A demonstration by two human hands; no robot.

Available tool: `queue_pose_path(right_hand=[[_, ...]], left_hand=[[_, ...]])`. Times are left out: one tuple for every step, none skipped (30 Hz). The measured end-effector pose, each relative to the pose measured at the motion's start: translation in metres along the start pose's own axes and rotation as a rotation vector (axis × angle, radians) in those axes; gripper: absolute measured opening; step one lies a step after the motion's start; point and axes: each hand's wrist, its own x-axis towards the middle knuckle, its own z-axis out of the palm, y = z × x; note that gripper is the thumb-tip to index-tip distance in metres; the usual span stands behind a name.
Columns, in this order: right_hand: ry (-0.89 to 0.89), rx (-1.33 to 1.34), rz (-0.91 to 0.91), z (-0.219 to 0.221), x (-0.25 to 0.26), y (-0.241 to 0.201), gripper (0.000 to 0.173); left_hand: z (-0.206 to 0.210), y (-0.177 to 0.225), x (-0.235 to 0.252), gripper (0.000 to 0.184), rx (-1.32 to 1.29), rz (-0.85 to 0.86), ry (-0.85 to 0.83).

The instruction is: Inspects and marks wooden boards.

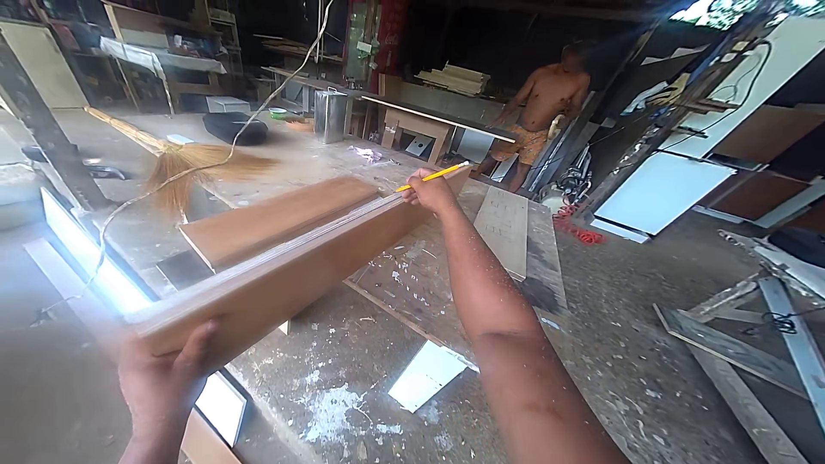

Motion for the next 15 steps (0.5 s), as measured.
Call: queue_pose_path(right_hand=[[-0.019,-0.005,-0.005,0.001,0.001,0.001,0.023],[-0.034,-0.009,-0.015,0.001,0.002,0.003,0.022],[-0.041,-0.008,-0.025,0.001,0.002,0.005,0.021],[-0.043,-0.006,-0.036,0.002,0.002,0.007,0.020],[-0.045,-0.007,-0.042,0.002,0.002,0.008,0.020],[-0.052,-0.014,-0.048,0.001,0.002,0.008,0.020],[-0.069,-0.025,-0.051,-0.003,0.002,0.006,0.020],[-0.109,-0.059,-0.041,-0.011,0.001,0.002,0.019],[-0.163,-0.119,-0.014,-0.025,-0.002,-0.005,0.018],[-0.220,-0.205,0.040,-0.042,-0.008,-0.014,0.017],[-0.282,-0.282,0.099,-0.062,-0.016,-0.023,0.017],[-0.332,-0.321,0.122,-0.081,-0.026,-0.031,0.019],[-0.347,-0.322,0.104,-0.097,-0.037,-0.034,0.021],[-0.322,-0.313,0.072,-0.108,-0.051,-0.034,0.022],[-0.275,-0.320,0.041,-0.114,-0.065,-0.031,0.022]], left_hand=[[0.000,0.000,0.000,0.092,-0.005,0.006,0.002],[0.000,-0.001,-0.001,0.092,-0.011,0.010,0.005],[0.001,0.000,-0.001,0.092,-0.014,0.009,0.006],[0.000,0.001,-0.002,0.091,-0.013,0.006,0.006],[0.000,0.002,-0.002,0.091,-0.011,0.000,0.005],[0.000,0.003,-0.002,0.091,-0.010,-0.008,0.008],[0.001,0.004,-0.001,0.090,-0.010,-0.013,0.011],[0.002,0.004,-0.001,0.091,-0.011,-0.017,0.016],[0.002,0.004,-0.002,0.092,-0.007,-0.019,0.016],[0.001,0.004,-0.002,0.092,0.000,-0.022,0.015],[0.001,0.004,-0.002,0.091,0.003,-0.024,0.015],[0.001,0.004,-0.001,0.090,0.000,-0.029,0.018],[0.000,0.004,-0.001,0.089,-0.011,-0.037,0.016],[0.000,0.004,-0.002,0.089,-0.026,-0.046,0.009],[0.000,0.003,-0.002,0.089,-0.036,-0.045,0.002]])
